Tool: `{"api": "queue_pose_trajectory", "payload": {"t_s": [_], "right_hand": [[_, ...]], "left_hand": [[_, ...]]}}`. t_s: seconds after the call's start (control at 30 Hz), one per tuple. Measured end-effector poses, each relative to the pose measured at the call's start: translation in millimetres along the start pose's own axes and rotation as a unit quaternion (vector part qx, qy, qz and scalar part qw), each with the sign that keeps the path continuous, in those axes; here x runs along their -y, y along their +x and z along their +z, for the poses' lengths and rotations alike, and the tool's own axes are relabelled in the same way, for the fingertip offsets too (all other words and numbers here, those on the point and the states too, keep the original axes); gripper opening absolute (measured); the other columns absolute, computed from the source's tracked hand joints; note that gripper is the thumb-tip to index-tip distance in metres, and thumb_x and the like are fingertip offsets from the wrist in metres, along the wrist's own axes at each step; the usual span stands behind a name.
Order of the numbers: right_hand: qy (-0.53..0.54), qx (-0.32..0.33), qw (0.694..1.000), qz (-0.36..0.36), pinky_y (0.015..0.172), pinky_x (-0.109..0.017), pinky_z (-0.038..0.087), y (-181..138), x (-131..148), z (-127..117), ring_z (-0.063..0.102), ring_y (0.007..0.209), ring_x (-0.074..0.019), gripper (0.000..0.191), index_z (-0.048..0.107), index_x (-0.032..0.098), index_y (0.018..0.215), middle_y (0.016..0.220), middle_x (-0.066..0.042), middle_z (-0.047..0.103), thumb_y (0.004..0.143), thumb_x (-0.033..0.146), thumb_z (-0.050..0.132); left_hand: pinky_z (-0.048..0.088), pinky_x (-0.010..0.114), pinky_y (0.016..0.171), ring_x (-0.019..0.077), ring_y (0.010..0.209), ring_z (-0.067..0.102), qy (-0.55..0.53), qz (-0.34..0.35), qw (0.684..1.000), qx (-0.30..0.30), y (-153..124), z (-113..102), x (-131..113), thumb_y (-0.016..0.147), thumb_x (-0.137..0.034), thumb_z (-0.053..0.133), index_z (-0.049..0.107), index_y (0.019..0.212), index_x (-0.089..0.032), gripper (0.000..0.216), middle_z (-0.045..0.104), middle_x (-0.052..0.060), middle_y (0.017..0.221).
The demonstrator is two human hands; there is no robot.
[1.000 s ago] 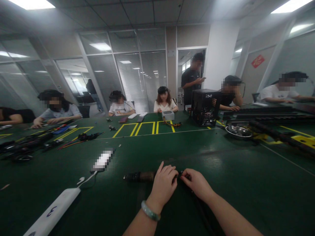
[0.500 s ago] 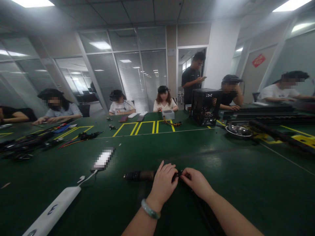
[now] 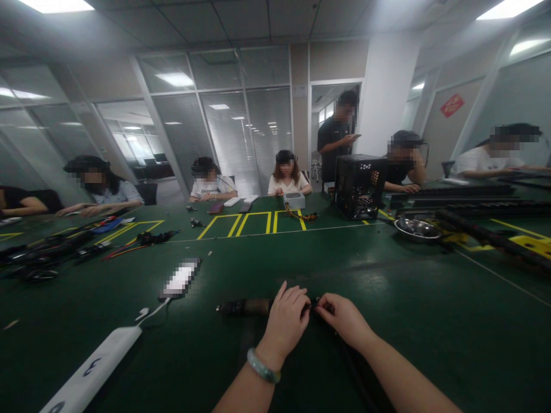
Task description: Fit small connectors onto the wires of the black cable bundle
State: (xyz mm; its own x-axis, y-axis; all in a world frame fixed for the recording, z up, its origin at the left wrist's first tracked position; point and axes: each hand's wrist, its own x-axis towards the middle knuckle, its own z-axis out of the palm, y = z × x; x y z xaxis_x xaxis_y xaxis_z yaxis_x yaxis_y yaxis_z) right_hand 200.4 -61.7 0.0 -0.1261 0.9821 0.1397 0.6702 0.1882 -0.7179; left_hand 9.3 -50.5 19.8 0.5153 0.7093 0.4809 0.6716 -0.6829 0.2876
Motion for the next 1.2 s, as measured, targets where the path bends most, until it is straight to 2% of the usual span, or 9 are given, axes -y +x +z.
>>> {"api": "queue_pose_trajectory", "payload": {"t_s": [0.17,0.37,0.7,0.93,1.2], "right_hand": [[-0.004,-0.005,1.000,-0.007,0.065,-0.024,0.042,-0.1,0.2,-0.1,0.061,0.073,-0.0151,0.010,0.065,0.021,0.082,0.080,0.001,0.068,0.086,0.028,0.058],[0.004,-0.001,1.000,-0.005,0.064,-0.024,0.041,0.6,0.1,0.5,0.061,0.071,-0.0152,0.011,0.064,0.021,0.082,0.079,0.000,0.068,0.086,0.028,0.057],[0.003,-0.001,1.000,-0.007,0.064,-0.024,0.042,0.2,1.6,-1.0,0.061,0.071,-0.0158,0.011,0.064,0.021,0.082,0.079,0.000,0.067,0.086,0.028,0.057],[0.002,-0.003,1.000,0.000,0.064,-0.025,0.042,0.3,2.0,-1.4,0.061,0.072,-0.0158,0.011,0.065,0.021,0.082,0.079,0.000,0.068,0.086,0.028,0.058],[0.006,-0.001,1.000,0.000,0.065,-0.025,0.043,0.5,1.6,-0.4,0.062,0.072,-0.0164,0.012,0.065,0.021,0.082,0.079,-0.001,0.068,0.086,0.029,0.057]], "left_hand": [[0.022,0.049,0.115,0.0197,0.120,0.052,0.005,0.009,1.000,0.007,-0.2,2.0,1.4,0.083,-0.007,0.056,0.059,0.096,-0.024,0.021,0.061,0.001,0.121],[0.023,0.051,0.115,0.0214,0.121,0.051,-0.013,0.007,1.000,-0.002,-0.3,2.8,1.8,0.086,-0.015,0.057,0.060,0.095,-0.023,0.012,0.061,0.003,0.120],[0.025,0.051,0.114,0.0207,0.120,0.052,-0.004,0.008,1.000,0.007,0.0,0.1,0.2,0.084,-0.010,0.056,0.058,0.103,-0.024,0.024,0.061,0.002,0.122],[0.027,0.054,0.112,0.0235,0.119,0.053,-0.005,0.002,1.000,-0.007,-1.5,4.2,1.8,0.087,-0.016,0.055,0.059,0.097,-0.022,0.012,0.061,0.005,0.120],[0.029,0.048,0.112,0.0199,0.111,0.057,0.006,0.008,1.000,0.014,0.0,2.4,0.3,0.085,-0.013,0.056,0.058,0.098,-0.024,0.017,0.064,0.002,0.113]]}}
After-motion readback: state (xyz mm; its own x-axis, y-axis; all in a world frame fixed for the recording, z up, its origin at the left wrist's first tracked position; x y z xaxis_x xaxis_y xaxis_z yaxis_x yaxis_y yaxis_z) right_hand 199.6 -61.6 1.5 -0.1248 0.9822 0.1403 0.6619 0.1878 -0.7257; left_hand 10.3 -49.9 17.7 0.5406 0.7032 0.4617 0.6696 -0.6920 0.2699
